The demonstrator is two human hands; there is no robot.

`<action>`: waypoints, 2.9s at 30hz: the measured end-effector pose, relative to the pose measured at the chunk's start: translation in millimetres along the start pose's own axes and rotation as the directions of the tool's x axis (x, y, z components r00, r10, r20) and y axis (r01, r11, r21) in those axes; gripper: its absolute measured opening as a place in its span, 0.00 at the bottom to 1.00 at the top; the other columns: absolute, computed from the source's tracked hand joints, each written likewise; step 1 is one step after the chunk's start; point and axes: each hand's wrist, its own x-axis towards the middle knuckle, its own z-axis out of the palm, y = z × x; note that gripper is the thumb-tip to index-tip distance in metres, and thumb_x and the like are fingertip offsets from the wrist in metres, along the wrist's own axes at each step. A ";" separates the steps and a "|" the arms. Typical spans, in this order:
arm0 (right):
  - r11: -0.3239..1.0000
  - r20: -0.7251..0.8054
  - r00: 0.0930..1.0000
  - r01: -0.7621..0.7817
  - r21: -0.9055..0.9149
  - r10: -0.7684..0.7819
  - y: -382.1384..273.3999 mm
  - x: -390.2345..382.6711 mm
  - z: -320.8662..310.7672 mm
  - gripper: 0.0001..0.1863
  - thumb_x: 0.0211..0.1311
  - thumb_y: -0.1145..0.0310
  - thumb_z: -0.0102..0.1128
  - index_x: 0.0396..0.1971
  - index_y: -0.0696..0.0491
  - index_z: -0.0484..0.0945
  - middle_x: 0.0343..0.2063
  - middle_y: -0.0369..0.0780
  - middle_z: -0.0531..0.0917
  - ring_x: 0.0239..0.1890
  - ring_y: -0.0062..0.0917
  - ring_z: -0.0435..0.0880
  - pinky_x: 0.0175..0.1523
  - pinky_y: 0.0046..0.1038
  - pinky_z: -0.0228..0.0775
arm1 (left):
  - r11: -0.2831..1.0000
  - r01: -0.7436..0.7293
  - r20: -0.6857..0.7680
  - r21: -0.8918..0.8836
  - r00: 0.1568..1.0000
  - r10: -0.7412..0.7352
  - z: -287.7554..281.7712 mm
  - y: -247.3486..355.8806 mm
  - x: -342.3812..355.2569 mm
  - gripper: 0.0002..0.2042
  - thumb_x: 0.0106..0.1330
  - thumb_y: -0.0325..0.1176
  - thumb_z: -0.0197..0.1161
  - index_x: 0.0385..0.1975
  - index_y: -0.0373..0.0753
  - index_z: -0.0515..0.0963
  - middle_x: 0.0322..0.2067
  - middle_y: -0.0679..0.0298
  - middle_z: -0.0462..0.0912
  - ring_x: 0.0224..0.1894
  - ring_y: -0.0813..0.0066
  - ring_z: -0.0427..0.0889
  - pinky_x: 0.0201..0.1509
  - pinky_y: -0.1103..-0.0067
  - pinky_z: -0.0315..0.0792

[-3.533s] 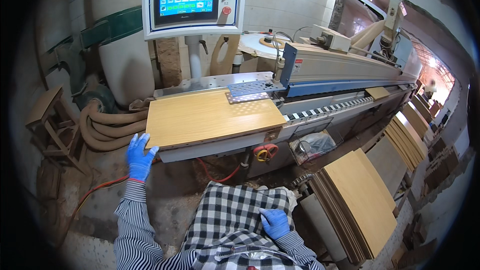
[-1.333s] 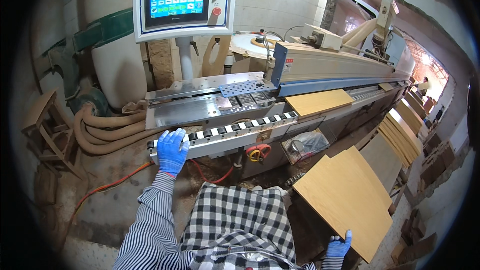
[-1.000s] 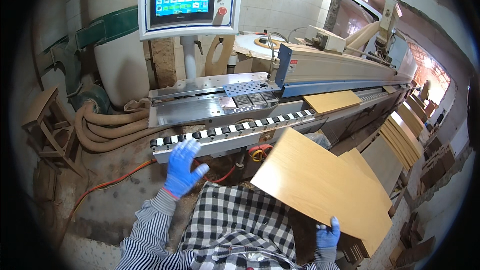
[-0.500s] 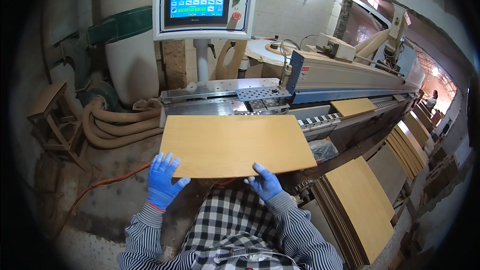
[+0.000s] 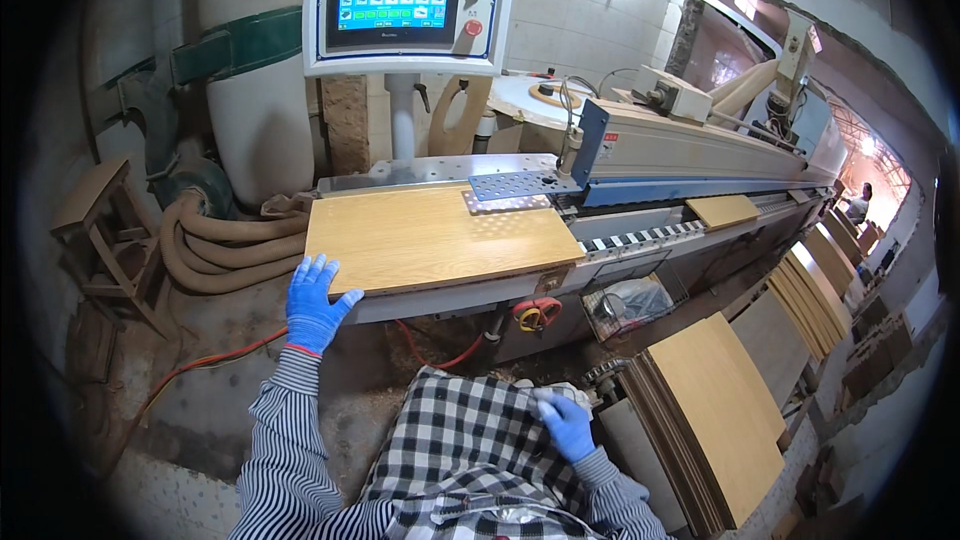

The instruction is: The person repeatedly places rectangular wooden boards onto a CNC machine's conveyor belt, allowing the machine to process them, and then removes the finished boards. The person wears blue gloves and a checkered apron while performing this repetitive task in a workshop setting.

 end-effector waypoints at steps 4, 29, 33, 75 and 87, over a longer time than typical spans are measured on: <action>0.848 -0.020 0.923 0.344 -0.403 -0.384 37.3 -37.5 3.2 0.13 0.60 0.70 0.59 0.45 0.53 0.81 0.36 0.43 0.84 0.39 0.34 0.83 0.47 0.32 0.74 | 1.000 -0.012 -0.010 0.011 1.000 0.013 2.0 -5.0 -1.9 0.31 0.54 0.53 0.69 0.52 0.36 0.75 0.58 0.49 0.72 0.64 0.52 0.64 0.68 0.63 0.57; 0.732 0.148 0.903 0.416 -0.540 -0.404 24.7 -32.1 7.7 0.14 0.57 0.69 0.58 0.44 0.54 0.79 0.35 0.46 0.83 0.36 0.41 0.81 0.45 0.39 0.72 | 0.979 0.125 -0.015 -0.159 0.992 -0.129 -11.5 -37.4 -21.4 0.23 0.58 0.39 0.68 0.54 0.39 0.75 0.58 0.57 0.73 0.65 0.55 0.64 0.68 0.65 0.58; 0.739 0.150 0.909 0.405 -0.539 -0.389 25.4 -32.3 7.9 0.15 0.57 0.68 0.57 0.45 0.54 0.79 0.36 0.46 0.83 0.37 0.40 0.81 0.46 0.38 0.72 | 0.985 0.108 -0.013 -0.133 0.994 -0.111 -12.7 -37.8 -21.0 0.24 0.58 0.39 0.68 0.54 0.38 0.75 0.58 0.56 0.73 0.65 0.56 0.64 0.68 0.65 0.59; 0.212 -0.106 0.940 -0.037 -0.977 -0.324 72.2 55.0 -171.1 0.23 0.51 0.73 0.55 0.51 0.50 0.75 0.51 0.40 0.77 0.53 0.36 0.74 0.57 0.38 0.65 | 0.966 -0.257 -0.194 -0.005 0.948 0.251 46.6 45.7 10.3 0.21 0.58 0.41 0.63 0.50 0.42 0.77 0.45 0.61 0.81 0.50 0.64 0.76 0.63 0.66 0.62; 0.969 -0.658 0.714 -0.222 0.110 0.239 54.1 -92.5 -107.1 0.17 0.62 0.54 0.59 0.40 0.54 0.78 0.32 0.38 0.84 0.32 0.26 0.81 0.39 0.28 0.73 | 0.966 -0.257 -0.218 -0.021 0.944 0.247 49.8 45.0 10.3 0.19 0.59 0.41 0.62 0.49 0.42 0.78 0.45 0.62 0.82 0.49 0.66 0.78 0.63 0.65 0.62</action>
